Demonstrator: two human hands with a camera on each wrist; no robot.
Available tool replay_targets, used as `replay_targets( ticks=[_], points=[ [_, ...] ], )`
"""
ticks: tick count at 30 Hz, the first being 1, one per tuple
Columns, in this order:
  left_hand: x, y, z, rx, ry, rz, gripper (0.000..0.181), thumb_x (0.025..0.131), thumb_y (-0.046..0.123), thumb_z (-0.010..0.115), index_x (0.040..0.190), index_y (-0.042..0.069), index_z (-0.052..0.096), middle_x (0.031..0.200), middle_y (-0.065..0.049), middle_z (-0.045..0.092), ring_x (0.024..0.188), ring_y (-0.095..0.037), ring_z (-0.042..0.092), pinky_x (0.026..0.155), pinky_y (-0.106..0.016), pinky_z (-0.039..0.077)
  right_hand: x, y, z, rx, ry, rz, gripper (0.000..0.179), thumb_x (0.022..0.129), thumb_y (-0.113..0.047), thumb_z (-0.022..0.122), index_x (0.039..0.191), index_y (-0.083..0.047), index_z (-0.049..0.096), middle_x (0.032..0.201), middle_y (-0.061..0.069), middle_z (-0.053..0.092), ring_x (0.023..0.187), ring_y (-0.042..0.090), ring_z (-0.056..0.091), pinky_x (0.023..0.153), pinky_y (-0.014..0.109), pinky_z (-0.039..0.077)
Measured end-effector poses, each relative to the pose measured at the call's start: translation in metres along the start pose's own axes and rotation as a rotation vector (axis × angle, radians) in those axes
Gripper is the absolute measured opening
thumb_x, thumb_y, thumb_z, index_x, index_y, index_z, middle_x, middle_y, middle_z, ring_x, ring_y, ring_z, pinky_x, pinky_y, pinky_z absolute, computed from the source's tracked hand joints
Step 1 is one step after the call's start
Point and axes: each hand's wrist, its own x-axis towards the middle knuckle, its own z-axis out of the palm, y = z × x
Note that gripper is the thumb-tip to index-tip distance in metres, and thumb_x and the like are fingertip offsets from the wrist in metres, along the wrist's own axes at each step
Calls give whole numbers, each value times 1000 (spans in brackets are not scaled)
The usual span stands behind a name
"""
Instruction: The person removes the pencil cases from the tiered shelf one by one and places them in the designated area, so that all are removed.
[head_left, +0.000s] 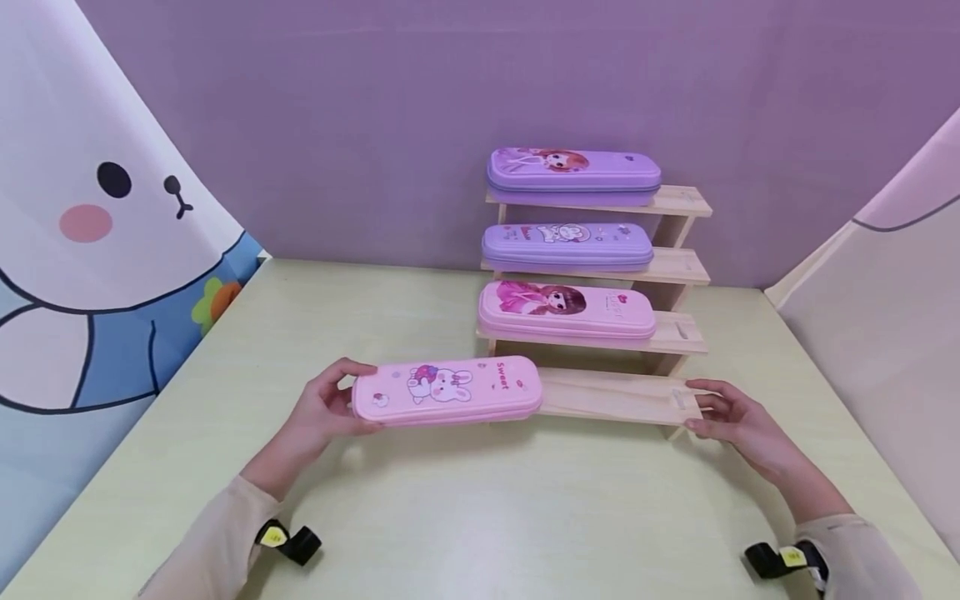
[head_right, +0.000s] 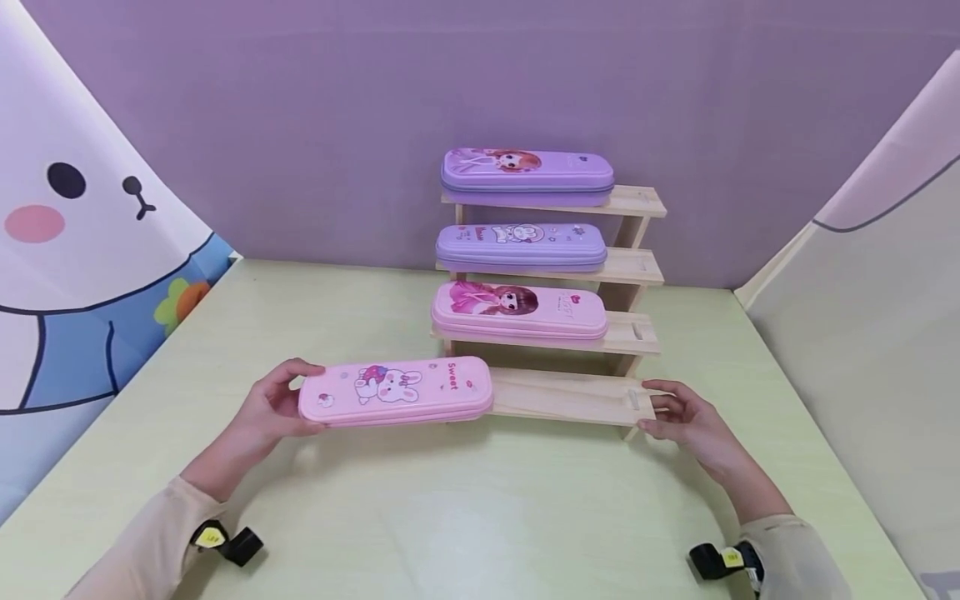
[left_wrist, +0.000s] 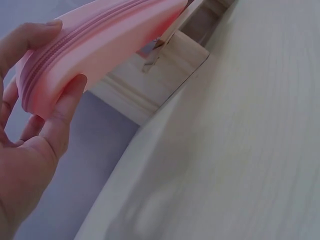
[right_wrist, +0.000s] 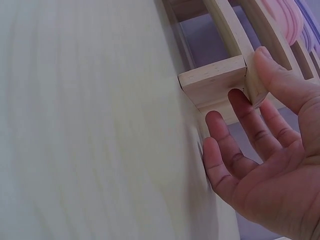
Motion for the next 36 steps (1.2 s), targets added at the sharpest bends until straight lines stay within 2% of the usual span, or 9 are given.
replay_targets(
  ticks=[13,20,23,29,36],
  points=[
    [-31,12,-30,18,92,16,62,76,-23,68,124,16,64,123,-3,50,102,-16,60,81,-27,58,0,-1,0,4,-2,17,52,92,13,60,126,-26,60,107,-8,70,91,8,63,72,21,55],
    [-42,11,-43,-52,94,91,64,74,-29,64,127,8,61,123,-5,52,100,-17,63,80,-28,58,0,-1,0,6,-2,18,53,91,14,61,126,-27,60,108,-8,70,91,8,64,72,21,55],
    [-45,10,-48,-72,113,116,65,73,-31,63,126,7,61,122,-5,54,99,-17,64,79,-28,59,0,-2,0,1,2,27,53,90,13,62,125,-27,60,107,-7,70,91,8,63,72,22,55],
    [-45,11,-49,-69,207,99,64,74,-31,63,124,9,62,125,-2,56,97,-15,64,76,-28,59,0,-1,-2,-1,2,30,52,90,11,64,125,-27,60,108,-7,70,91,10,63,72,22,55],
    [-39,11,-41,-12,362,24,60,78,-24,68,126,11,61,127,-2,50,98,-12,60,75,-24,58,1,-1,-2,1,-4,21,51,91,11,64,125,-27,60,106,-7,70,89,8,63,71,22,56]
  ],
)
